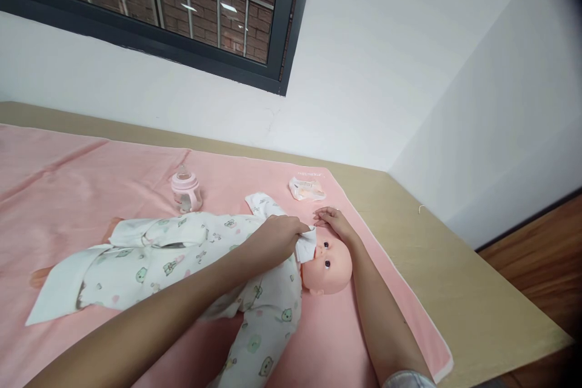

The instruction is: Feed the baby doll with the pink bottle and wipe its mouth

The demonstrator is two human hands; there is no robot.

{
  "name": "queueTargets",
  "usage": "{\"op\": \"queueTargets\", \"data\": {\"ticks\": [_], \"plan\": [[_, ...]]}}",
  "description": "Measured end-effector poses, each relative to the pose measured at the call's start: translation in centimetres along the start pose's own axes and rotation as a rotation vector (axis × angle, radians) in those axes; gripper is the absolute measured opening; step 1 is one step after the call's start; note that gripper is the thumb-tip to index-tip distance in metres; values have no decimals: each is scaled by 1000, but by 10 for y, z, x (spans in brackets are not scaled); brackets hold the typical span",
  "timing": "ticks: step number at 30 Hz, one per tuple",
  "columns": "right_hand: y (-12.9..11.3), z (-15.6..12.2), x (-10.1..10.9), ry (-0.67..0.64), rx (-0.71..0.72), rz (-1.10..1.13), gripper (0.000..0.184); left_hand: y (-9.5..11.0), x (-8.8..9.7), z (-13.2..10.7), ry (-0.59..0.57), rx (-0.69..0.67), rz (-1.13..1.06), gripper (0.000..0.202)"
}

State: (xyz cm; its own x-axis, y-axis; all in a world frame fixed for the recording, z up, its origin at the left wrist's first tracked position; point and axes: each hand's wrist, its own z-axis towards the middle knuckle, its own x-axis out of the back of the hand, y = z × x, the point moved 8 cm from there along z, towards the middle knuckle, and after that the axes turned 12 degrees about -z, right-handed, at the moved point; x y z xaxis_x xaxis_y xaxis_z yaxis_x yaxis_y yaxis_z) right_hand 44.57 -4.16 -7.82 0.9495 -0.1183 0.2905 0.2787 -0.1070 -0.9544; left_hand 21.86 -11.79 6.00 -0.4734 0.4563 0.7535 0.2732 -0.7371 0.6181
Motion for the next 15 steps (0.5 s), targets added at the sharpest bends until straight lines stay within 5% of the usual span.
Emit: {"op": "queueTargets", "data": {"ticks": [15], "plan": [[3,2,1,-11,8,6,11,-2,7,3,30,51,-24,18]]}}
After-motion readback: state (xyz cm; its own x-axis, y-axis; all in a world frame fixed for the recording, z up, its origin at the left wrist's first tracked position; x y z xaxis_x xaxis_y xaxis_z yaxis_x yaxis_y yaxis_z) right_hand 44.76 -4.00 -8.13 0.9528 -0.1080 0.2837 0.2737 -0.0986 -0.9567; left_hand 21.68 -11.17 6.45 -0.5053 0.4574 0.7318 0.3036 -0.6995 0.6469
